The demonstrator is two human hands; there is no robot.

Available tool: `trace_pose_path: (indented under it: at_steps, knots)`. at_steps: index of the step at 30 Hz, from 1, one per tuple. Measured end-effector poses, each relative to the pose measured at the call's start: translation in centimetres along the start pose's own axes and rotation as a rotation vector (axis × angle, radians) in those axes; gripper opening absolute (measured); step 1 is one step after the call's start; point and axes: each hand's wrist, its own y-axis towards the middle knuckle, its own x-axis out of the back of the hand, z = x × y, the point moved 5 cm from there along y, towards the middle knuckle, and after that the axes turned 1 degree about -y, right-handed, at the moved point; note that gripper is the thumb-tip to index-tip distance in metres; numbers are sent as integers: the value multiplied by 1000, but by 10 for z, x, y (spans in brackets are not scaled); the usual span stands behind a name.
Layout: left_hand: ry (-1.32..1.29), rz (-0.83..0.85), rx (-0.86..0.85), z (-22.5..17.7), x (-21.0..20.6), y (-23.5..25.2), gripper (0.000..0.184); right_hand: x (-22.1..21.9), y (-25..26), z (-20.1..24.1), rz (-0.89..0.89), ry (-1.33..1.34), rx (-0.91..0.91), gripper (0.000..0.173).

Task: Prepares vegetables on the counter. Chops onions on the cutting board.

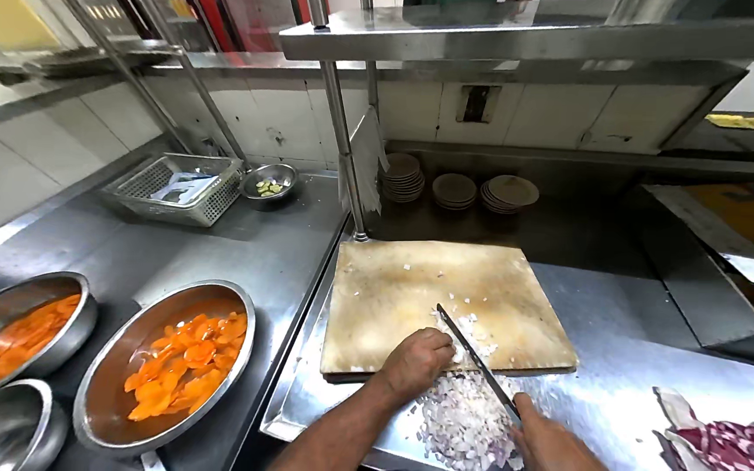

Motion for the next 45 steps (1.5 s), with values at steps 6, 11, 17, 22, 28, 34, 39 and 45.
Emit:
trace_pose_path:
  at_steps: [6, 11, 17, 22, 28, 34, 39, 45]
  knots:
    - [-92, 96, 68, 3, 0, 10, 27, -2, 25, -5, 0, 39, 11, 47]
    - [-123, 90, 89, 6, -1, 15, 27, -25, 17, -4, -41, 86, 1, 48]
    - [-138, 131, 114, 7, 1, 18, 28, 1, 5, -5, 26, 41, 48, 47]
    - [-119, 125, 108, 7, -1, 16, 31, -30, 33, -1, -43, 138, 41, 48]
    - [-119, 93, 81, 4, 0, 12, 24, 15, 11, -19, -25, 73, 40, 47]
    - [-119, 82, 149, 5, -6, 26, 24, 5, 33, -20, -21, 67, 16, 48]
    - [-115, 55, 136, 6, -6, 25, 24, -13, 18, -8, -22, 60, 25, 47]
    - [-93, 78, 72, 3, -1, 21, 26, 8, 14, -5, 26, 40, 46, 47]
